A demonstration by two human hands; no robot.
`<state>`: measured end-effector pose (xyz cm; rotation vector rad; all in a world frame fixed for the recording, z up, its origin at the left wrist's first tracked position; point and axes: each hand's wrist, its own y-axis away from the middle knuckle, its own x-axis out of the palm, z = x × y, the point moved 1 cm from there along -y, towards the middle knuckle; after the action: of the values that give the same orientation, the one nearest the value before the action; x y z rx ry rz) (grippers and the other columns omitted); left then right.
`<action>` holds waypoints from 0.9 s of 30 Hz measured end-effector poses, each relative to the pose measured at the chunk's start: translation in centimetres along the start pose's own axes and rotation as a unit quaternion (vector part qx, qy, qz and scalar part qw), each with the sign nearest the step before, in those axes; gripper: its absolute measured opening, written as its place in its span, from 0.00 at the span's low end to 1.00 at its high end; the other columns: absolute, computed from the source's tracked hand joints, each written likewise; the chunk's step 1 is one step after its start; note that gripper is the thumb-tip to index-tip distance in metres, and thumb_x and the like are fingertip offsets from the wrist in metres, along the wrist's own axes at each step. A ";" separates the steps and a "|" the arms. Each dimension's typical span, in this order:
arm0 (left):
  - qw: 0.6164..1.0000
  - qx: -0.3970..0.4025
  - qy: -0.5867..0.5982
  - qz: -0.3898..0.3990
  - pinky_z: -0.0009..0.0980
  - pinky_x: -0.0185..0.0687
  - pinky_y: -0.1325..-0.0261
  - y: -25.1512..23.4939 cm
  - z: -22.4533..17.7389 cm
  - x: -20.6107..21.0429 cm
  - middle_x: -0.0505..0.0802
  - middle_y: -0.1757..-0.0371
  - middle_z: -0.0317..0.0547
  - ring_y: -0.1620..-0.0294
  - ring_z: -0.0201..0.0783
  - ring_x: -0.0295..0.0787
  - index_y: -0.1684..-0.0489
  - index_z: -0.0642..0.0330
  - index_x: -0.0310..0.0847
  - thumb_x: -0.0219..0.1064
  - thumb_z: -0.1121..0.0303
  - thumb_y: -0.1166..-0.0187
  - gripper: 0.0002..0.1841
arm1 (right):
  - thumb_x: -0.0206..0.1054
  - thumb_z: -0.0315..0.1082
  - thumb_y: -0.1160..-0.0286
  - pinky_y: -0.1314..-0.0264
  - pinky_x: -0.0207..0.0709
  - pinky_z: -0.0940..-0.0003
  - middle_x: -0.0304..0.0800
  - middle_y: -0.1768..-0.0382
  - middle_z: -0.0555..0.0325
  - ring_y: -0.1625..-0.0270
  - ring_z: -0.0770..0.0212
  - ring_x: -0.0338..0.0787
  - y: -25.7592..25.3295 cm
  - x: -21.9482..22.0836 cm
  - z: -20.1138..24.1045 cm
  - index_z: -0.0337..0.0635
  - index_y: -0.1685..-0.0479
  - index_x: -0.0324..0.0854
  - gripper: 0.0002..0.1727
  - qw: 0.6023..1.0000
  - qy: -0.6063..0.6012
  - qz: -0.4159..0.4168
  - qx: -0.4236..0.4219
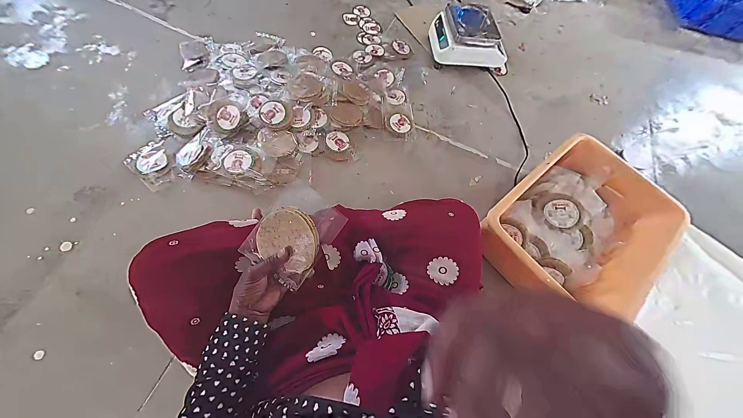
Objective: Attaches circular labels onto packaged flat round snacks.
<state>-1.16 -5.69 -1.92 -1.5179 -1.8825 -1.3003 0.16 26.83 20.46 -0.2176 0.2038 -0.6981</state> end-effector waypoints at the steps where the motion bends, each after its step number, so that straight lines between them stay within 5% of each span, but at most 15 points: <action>1: 1.000 -0.005 0.000 -0.005 0.59 0.91 0.47 0.1 0.0 0.3 0.92 0.48 0.64 0.49 0.59 0.94 0.38 0.69 0.76 0.69 0.75 0.25 0.18 | 0.69 0.42 0.18 0.50 0.88 0.77 0.94 0.59 0.70 0.54 0.76 0.92 0.2 -1.8 -3.7 0.49 0.58 0.89 0.08 0.991 0.118 -0.061 0.025; 2: 1.000 -0.004 -0.010 -0.013 0.57 0.93 0.49 0.3 0.0 0.9 0.92 0.48 0.63 0.49 0.57 0.94 0.38 0.67 0.77 0.64 0.73 0.21 0.15 | 0.72 0.43 0.23 0.59 0.86 0.77 0.92 0.66 0.73 0.63 0.78 0.89 0.3 -3.2 -7.6 0.51 0.64 0.89 0.08 0.963 0.233 -0.109 0.083; 4: 0.998 0.010 -0.050 -0.025 0.50 0.95 0.53 0.8 0.0 2.3 0.94 0.50 0.57 0.52 0.51 0.95 0.40 0.61 0.78 0.58 0.70 0.19 0.13 | 0.76 0.44 0.27 0.61 0.83 0.54 0.90 0.69 0.59 0.65 0.60 0.88 0.6 -4.2 -14.1 0.46 0.63 0.90 0.11 0.887 0.360 -0.108 0.268; 6: 0.997 0.016 -0.063 -0.032 0.48 0.95 0.54 0.6 0.2 2.4 0.94 0.51 0.56 0.53 0.49 0.95 0.41 0.60 0.78 0.59 0.70 0.21 0.13 | 0.72 0.45 0.23 0.43 0.80 0.34 0.92 0.53 0.40 0.46 0.39 0.91 -0.3 -2.5 -17.6 0.36 0.48 0.88 0.19 0.809 0.424 -0.011 0.407; 9: 0.995 0.023 -0.085 -0.048 0.47 0.95 0.53 0.6 0.4 2.3 0.94 0.52 0.54 0.53 0.48 0.95 0.41 0.60 0.76 0.58 0.72 0.21 0.13 | 0.65 0.34 0.26 0.39 0.76 0.30 0.87 0.41 0.29 0.36 0.29 0.87 -2.1 1.7 -19.6 0.29 0.37 0.79 0.22 0.739 0.471 0.068 0.477; 12: 0.995 0.024 -0.093 -0.040 0.47 0.94 0.53 0.8 0.3 2.4 0.94 0.52 0.53 0.53 0.47 0.96 0.41 0.60 0.76 0.60 0.72 0.23 0.13 | 0.61 0.25 0.23 0.26 0.70 0.38 0.82 0.31 0.30 0.26 0.33 0.81 -3.3 2.0 -18.2 0.28 0.22 0.69 0.27 0.769 0.379 0.053 0.512; 14: 0.994 0.031 -0.100 -0.042 0.46 0.95 0.53 0.9 0.3 2.3 0.95 0.53 0.51 0.54 0.46 0.96 0.43 0.60 0.77 0.61 0.71 0.23 0.13 | 0.66 0.25 0.30 0.29 0.73 0.42 0.85 0.39 0.34 0.32 0.40 0.84 -2.0 0.5 -18.5 0.29 0.33 0.76 0.24 0.821 0.296 -0.006 0.488; 17: 0.993 0.040 -0.102 -0.033 0.47 0.95 0.53 0.8 0.4 1.7 0.94 0.52 0.51 0.53 0.46 0.95 0.41 0.60 0.77 0.64 0.71 0.23 0.14 | 0.80 0.35 0.37 0.47 0.84 0.48 0.93 0.60 0.49 0.55 0.53 0.92 2.2 -2.5 -20.0 0.39 0.54 0.90 0.14 0.884 0.223 -0.167 0.375; 21: 0.992 0.041 -0.116 -0.031 0.46 0.95 0.54 0.6 0.5 1.9 0.95 0.52 0.49 0.53 0.45 0.96 0.41 0.59 0.77 0.62 0.70 0.22 0.13 | 0.83 0.30 0.39 0.66 0.85 0.61 0.90 0.69 0.53 0.71 0.61 0.89 5.4 -6.7 -16.1 0.36 0.50 0.83 0.19 0.863 0.174 -0.312 0.356; 27: 0.988 0.033 -0.147 -0.034 0.43 0.95 0.52 0.8 0.9 2.1 0.94 0.52 0.47 0.53 0.41 0.95 0.41 0.59 0.77 0.61 0.70 0.22 0.13 | 0.83 0.36 0.37 0.60 0.84 0.55 0.91 0.69 0.55 0.68 0.60 0.89 8.1 -7.7 -17.0 0.42 0.50 0.85 0.18 0.841 0.238 -0.304 0.378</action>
<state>-0.92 -3.76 -0.40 -1.7002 -2.1520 -1.0777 -4.96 35.71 2.91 0.6979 0.3206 -1.4114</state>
